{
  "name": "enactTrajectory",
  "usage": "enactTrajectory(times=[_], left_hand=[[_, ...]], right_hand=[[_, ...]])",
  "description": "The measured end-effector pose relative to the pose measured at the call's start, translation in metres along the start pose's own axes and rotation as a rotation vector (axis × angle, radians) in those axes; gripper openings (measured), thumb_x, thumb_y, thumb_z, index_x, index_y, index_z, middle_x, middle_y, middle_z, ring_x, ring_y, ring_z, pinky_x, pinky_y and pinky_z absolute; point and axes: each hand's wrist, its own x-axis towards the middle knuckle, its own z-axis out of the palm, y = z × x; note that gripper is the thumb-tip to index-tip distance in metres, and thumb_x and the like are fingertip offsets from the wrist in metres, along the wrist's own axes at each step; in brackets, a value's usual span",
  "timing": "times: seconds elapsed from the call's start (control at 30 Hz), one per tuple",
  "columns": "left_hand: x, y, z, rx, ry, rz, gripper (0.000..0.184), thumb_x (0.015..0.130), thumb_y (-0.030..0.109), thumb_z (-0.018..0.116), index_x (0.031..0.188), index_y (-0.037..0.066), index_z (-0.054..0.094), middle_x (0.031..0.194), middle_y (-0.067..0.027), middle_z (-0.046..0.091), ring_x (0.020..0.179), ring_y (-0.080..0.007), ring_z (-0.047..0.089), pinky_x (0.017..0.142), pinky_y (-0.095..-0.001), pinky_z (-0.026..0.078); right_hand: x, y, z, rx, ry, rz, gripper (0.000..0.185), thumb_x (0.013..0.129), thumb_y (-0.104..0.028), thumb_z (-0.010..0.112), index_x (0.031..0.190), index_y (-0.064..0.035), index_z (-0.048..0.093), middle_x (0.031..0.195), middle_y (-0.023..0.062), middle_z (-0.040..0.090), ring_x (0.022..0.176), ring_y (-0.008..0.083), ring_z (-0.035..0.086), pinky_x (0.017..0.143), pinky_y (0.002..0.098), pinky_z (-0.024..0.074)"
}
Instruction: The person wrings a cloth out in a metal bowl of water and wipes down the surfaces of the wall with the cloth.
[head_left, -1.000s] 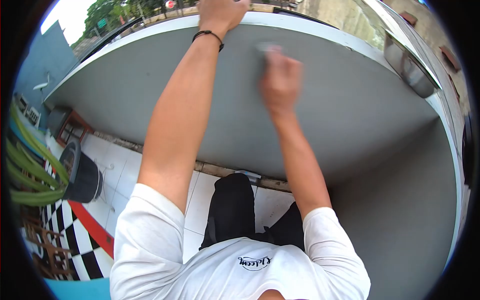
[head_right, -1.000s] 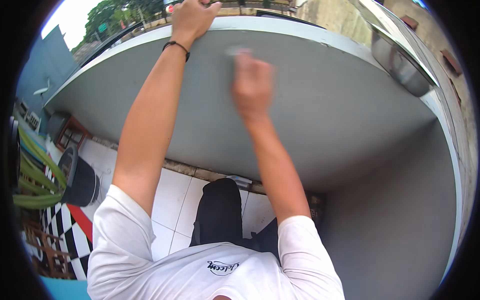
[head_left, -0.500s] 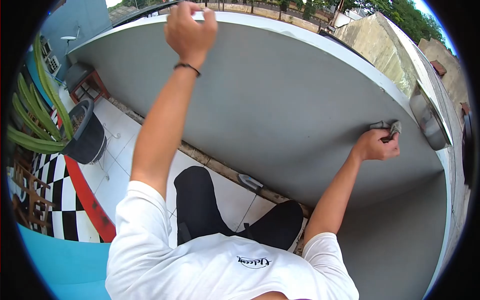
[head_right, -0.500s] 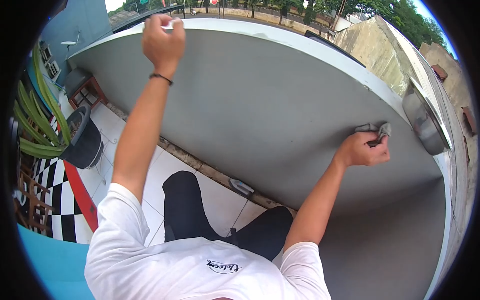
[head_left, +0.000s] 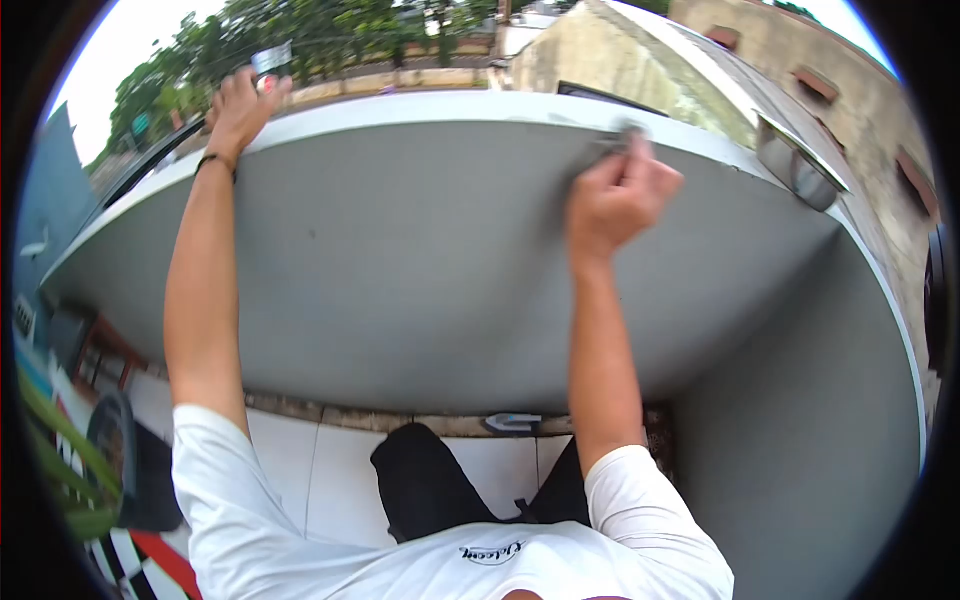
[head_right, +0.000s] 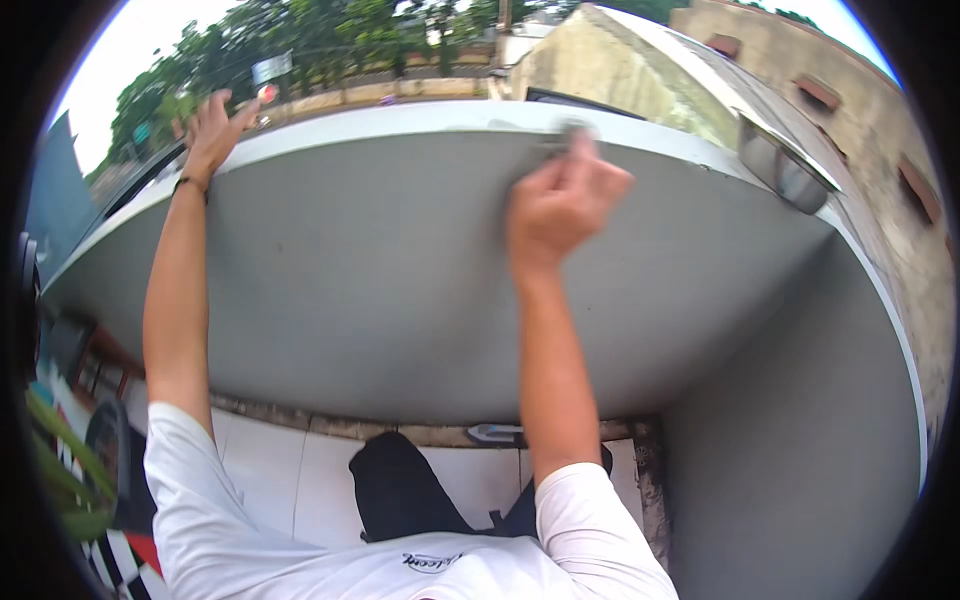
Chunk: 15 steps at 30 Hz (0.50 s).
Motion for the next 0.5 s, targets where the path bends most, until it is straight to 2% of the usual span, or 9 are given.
enactTrajectory(times=[0.03,0.1,0.13,0.27,0.33,0.4,0.43,0.47,0.5], left_hand=[[-0.003,0.007,-0.002,0.011,-0.226,-0.063,0.086,0.081,0.074,0.050,0.141,0.014,0.040,0.142,-0.0178,0.040,0.134,-0.0392,0.034,0.108,-0.0559,0.025],[-0.008,0.023,-0.016,0.076,-0.305,-0.101,0.090,0.081,0.076,0.048,0.145,0.014,0.036,0.147,-0.0170,0.037,0.137,-0.0394,0.029,0.108,-0.0566,0.022],[-0.008,0.022,-0.017,0.033,-0.317,-0.090,0.091,0.081,0.077,0.048,0.146,0.013,0.035,0.148,-0.0166,0.035,0.138,-0.0391,0.027,0.109,-0.0569,0.022],[-0.007,0.008,-0.001,-0.005,-0.295,-0.032,0.088,0.082,0.075,0.049,0.145,0.014,0.037,0.148,-0.0155,0.035,0.140,-0.0382,0.024,0.109,-0.0573,0.020],[-0.014,0.015,-0.012,0.048,-0.304,0.001,0.084,0.083,0.073,0.050,0.143,0.015,0.039,0.146,-0.0155,0.038,0.139,-0.0378,0.025,0.109,-0.0571,0.019],[-0.010,0.006,0.000,0.050,-0.258,0.072,0.083,0.083,0.072,0.050,0.142,0.014,0.041,0.145,-0.0157,0.039,0.139,-0.0370,0.026,0.109,-0.0569,0.019],[-0.007,0.005,0.004,0.047,-0.232,0.108,0.082,0.084,0.072,0.050,0.142,0.014,0.041,0.144,-0.0158,0.040,0.138,-0.0366,0.026,0.109,-0.0569,0.020],[-0.020,0.014,-0.011,0.007,-0.164,0.095,0.068,0.088,0.061,0.055,0.136,0.013,0.045,0.140,-0.0165,0.043,0.132,-0.0381,0.032,0.108,-0.0536,0.026],[-0.024,0.014,-0.011,-0.017,-0.135,0.107,0.068,0.088,0.060,0.055,0.136,0.013,0.045,0.139,-0.0160,0.043,0.132,-0.0380,0.031,0.108,-0.0539,0.026]], right_hand=[[-0.011,-0.026,0.010,0.014,-0.046,-0.091,0.037,0.077,0.005,0.058,0.113,-0.0013,0.064,0.083,0.0109,0.054,0.080,0.0290,0.052,0.072,0.0423,0.0469],[-0.035,-0.083,0.031,0.145,-0.101,-0.218,0.038,0.076,0.004,0.057,0.114,0.0021,0.062,0.083,0.0120,0.054,0.079,0.0282,0.053,0.069,0.0388,0.0479],[-0.046,-0.106,0.037,0.210,-0.150,-0.271,0.038,0.076,0.004,0.056,0.114,0.0039,0.061,0.084,0.0127,0.054,0.079,0.0278,0.053,0.068,0.0374,0.0482],[-0.043,-0.149,0.034,0.074,-0.443,-0.378,0.032,0.075,0.000,0.054,0.106,0.0075,0.060,0.088,0.0191,0.057,0.082,0.0307,0.058,0.069,0.0380,0.0524],[-0.015,-0.136,0.018,-0.002,-0.585,-0.406,0.028,0.074,-0.001,0.054,0.099,0.0080,0.061,0.091,0.0237,0.058,0.082,0.0340,0.060,0.070,0.0400,0.0545],[0.025,-0.106,0.008,-0.205,-0.700,-0.334,0.018,0.073,-0.003,0.055,0.085,0.0052,0.064,0.095,0.0279,0.059,0.083,0.0384,0.063,0.071,0.0434,0.0559],[0.051,-0.090,-0.002,-0.380,-0.820,-0.187,0.017,0.074,-0.008,0.054,0.079,0.0004,0.068,0.097,0.0284,0.060,0.084,0.0385,0.064,0.075,0.0452,0.0547],[0.076,-0.053,-0.007,-0.505,-0.843,-0.306,0.019,0.077,-0.015,0.054,0.078,-0.0026,0.069,0.098,0.0249,0.063,0.086,0.0365,0.065,0.077,0.0449,0.0541],[0.105,-0.019,-0.015,-0.670,-0.985,-0.380,0.023,0.079,-0.019,0.054,0.081,-0.0040,0.071,0.094,0.0217,0.066,0.087,0.0354,0.066,0.079,0.0439,0.0535]])
